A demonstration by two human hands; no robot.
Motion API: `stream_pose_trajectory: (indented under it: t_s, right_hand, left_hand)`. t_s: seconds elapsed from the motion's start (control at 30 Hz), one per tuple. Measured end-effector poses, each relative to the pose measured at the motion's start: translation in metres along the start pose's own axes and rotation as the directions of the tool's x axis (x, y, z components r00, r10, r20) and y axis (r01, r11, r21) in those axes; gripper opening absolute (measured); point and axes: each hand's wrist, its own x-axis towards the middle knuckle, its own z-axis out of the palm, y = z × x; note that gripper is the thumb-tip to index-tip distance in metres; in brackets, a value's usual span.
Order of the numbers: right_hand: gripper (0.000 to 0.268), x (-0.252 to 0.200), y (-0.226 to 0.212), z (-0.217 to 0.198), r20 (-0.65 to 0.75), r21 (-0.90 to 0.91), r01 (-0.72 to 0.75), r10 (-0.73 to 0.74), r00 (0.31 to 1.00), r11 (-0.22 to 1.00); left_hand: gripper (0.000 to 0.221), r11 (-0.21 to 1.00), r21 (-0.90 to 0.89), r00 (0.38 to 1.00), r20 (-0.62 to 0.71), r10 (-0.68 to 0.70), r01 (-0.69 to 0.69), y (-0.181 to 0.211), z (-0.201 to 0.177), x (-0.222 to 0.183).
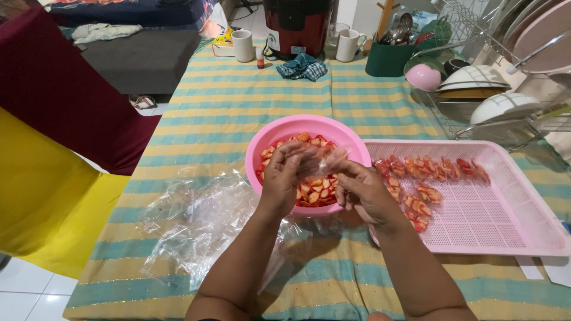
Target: Sorting and transferring sliced food items from a bowl to a tray by hand and using a spoon.
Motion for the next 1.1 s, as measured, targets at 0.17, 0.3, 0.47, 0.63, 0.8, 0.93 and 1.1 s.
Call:
stream_pose_trajectory:
  t_s: [0.17,0.3,0.47,0.63,0.8,0.93,1.1]
  right_hand:
    - [0.026,0.001,0.028,-0.023,0.037,0.032,-0.017,0.016,0.999,0.999]
    - [0.030,-0.002,0.006,-0.004,0.073,0.038,-0.034,0.032,0.997,0.999]
    - [0.032,-0.004,0.006,-0.002,0.056,-0.009,-0.015,0.016,0.998,1.000]
    - [0.039,-0.006,-0.001,0.003,0.047,-0.059,-0.045,0.047,0.998,0.997]
    - [0.038,-0.002,0.012,-0.009,0.033,-0.079,-0.048,0.050,0.998,0.996]
    - [0.038,-0.004,-0.005,0.005,0.045,-0.067,-0.061,0.064,0.997,0.996]
    - [0.039,-0.003,0.002,-0.002,0.021,-0.107,-0.046,0.048,0.999,0.993]
  left_hand:
    - [0.029,1.000,0.027,1.000,-0.019,0.006,-0.006,-0.001,0.000,0.001]
    - [0.029,0.999,0.036,1.000,-0.026,0.012,-0.011,0.000,0.000,0.001]
    - [0.029,1.000,0.028,1.000,-0.025,0.005,-0.005,0.000,0.001,-0.001]
    - [0.029,1.000,0.025,1.000,-0.017,0.017,-0.017,-0.001,0.001,-0.001]
    - [0.029,0.998,0.059,1.000,-0.016,0.014,-0.013,-0.001,0.004,0.000]
    - [0.030,0.995,0.101,1.000,-0.025,0.014,-0.011,-0.003,0.004,-0.002]
    - [0.030,0.995,0.103,1.000,-0.020,0.000,0.002,0.003,0.016,-0.005]
